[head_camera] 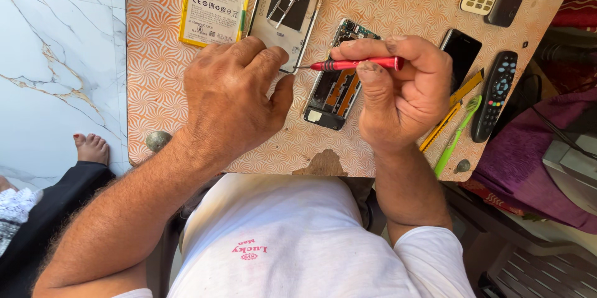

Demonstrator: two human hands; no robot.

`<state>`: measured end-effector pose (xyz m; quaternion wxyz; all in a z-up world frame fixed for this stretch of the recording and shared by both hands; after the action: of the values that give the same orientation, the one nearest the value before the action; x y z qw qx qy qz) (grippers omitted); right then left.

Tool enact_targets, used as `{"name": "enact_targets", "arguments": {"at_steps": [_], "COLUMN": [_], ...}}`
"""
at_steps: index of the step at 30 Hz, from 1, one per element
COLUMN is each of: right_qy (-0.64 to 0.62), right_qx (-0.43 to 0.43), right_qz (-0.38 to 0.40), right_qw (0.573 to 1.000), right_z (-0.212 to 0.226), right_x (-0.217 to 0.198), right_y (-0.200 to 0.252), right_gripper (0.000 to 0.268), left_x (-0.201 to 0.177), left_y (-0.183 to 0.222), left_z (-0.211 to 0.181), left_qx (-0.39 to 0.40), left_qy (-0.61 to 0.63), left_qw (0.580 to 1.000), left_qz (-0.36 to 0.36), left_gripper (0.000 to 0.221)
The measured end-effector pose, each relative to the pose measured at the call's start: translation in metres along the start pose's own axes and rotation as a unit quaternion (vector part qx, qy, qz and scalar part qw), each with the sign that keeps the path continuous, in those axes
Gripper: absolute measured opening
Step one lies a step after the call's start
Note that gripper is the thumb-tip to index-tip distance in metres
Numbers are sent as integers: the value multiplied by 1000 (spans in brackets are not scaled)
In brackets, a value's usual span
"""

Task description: The person uses a red screwdriver to manipulate small components inside a disassembled smartphone chassis. They repeatedly loosen and tighten screws on a metal bracket near the bottom of the device, occasionally adjusting the bracket with their fingers. The workspace contains other phone parts, including a battery and screen assembly.

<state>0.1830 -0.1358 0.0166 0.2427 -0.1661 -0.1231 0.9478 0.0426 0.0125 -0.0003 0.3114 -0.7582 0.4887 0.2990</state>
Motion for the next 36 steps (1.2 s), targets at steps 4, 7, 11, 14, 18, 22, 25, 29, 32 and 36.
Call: {"name": "enact_targets", "arguments": {"at_steps": [4, 7, 11, 14, 18, 22, 25, 29, 32, 36], "right_qy": [-18, -25, -27, -27, -36, -35, -44, -43, -35, -34], "right_qx": [-13, -13, -12, -14, -10, -12, -22, -24, -22, -26], "right_qz": [3, 0, -7, -6, -6, -6, -15, -12, -12, -10], "right_qw": [1000, 1000, 1000, 1000, 999, 999, 999, 999, 999, 999], "right_z": [3, 4, 3, 4, 2, 1, 0, 1, 1, 0], "right_x": [-1, -3, -2, -2, -2, -4, -4, -3, -4, -5], "right_y": [-2, -2, -1, -2, -1, 0, 1, 0, 0, 0], "right_gripper": [26, 26, 25, 25, 25, 25, 26, 27, 27, 28], "left_x": [2, 0, -1, -2, -2, -3, -5, -4, -6, -5], "left_y": [-1, -1, -2, -4, -4, -4, -3, -3, -2, -3], "left_z": [0, -1, -2, -3, -4, -4, -4, -4, -5, -6], "left_qx": [7, 9, 16, 25, 36, 46, 49, 71, 79, 84], "left_qy": [9, 26, 28, 31, 38, 43, 45, 26, 26, 18], "left_qw": [1000, 1000, 999, 999, 999, 998, 997, 997, 996, 996], "left_qz": [15, 10, 6, 4, -8, -17, -29, -25, -27, -29], "left_gripper": [19, 17, 15, 12, 8, 7, 9, 11, 13, 17]}}
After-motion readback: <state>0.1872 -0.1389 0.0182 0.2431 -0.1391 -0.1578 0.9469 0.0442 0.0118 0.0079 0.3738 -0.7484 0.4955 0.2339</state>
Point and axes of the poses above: each hand's wrist, its own y-axis away from the middle knuckle, its own x-axis out of the palm, z = x × y, the point moved 4 cm from there along -y, towards the middle knuckle, and after that the axes turned 13 degrees about z, right-handed, at the moved point
